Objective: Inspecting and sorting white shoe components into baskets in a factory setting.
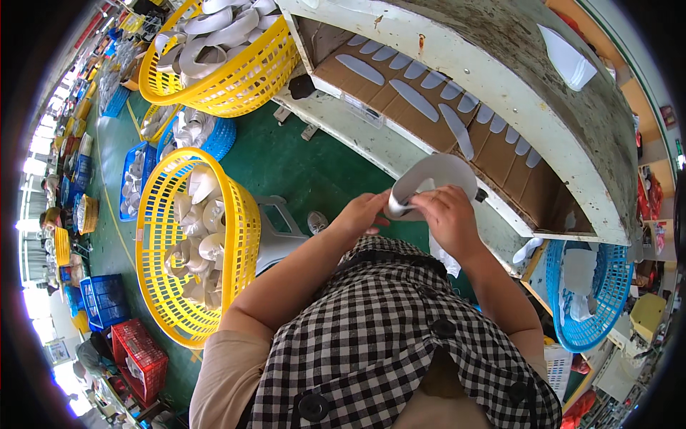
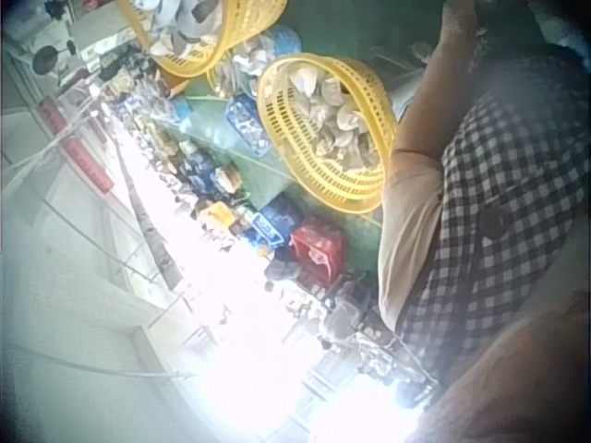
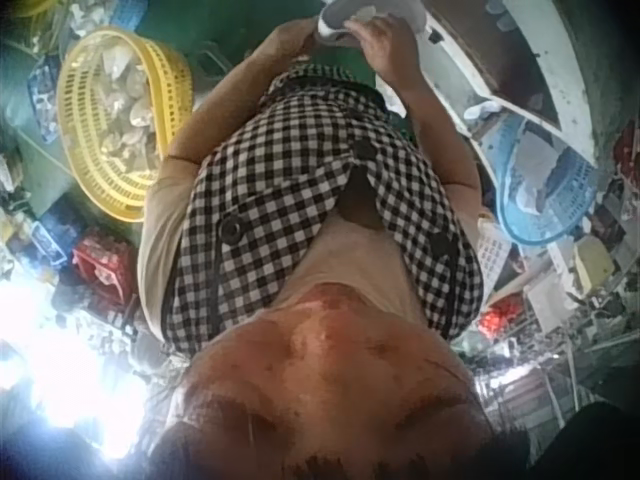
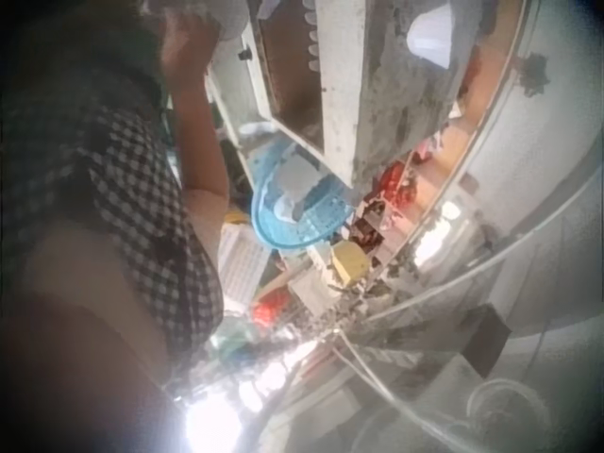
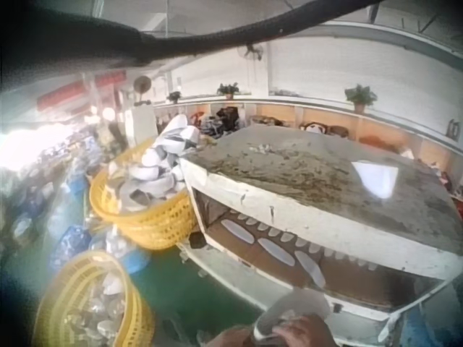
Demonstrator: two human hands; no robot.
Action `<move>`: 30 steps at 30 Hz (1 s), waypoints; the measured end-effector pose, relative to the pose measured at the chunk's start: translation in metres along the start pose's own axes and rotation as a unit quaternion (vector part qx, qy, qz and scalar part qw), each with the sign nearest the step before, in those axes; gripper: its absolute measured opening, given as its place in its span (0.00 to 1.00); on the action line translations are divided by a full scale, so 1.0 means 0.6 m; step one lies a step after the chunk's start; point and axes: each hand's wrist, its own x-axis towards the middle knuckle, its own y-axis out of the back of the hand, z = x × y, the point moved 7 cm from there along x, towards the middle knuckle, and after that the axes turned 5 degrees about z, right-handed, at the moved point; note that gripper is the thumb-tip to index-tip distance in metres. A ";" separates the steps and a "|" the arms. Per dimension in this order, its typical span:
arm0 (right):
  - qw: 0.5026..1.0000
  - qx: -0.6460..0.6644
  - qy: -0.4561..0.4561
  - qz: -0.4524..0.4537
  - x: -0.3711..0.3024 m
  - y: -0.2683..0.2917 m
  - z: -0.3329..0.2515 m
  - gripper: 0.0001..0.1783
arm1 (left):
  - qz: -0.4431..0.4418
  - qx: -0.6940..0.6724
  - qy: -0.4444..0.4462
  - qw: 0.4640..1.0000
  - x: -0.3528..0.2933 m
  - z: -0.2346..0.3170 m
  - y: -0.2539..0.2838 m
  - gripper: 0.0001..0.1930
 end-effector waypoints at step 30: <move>0.525 0.656 -0.532 0.106 -0.061 -0.045 0.016 0.16 | -0.234 -0.269 -0.019 0.934 -0.101 0.037 -0.074 0.26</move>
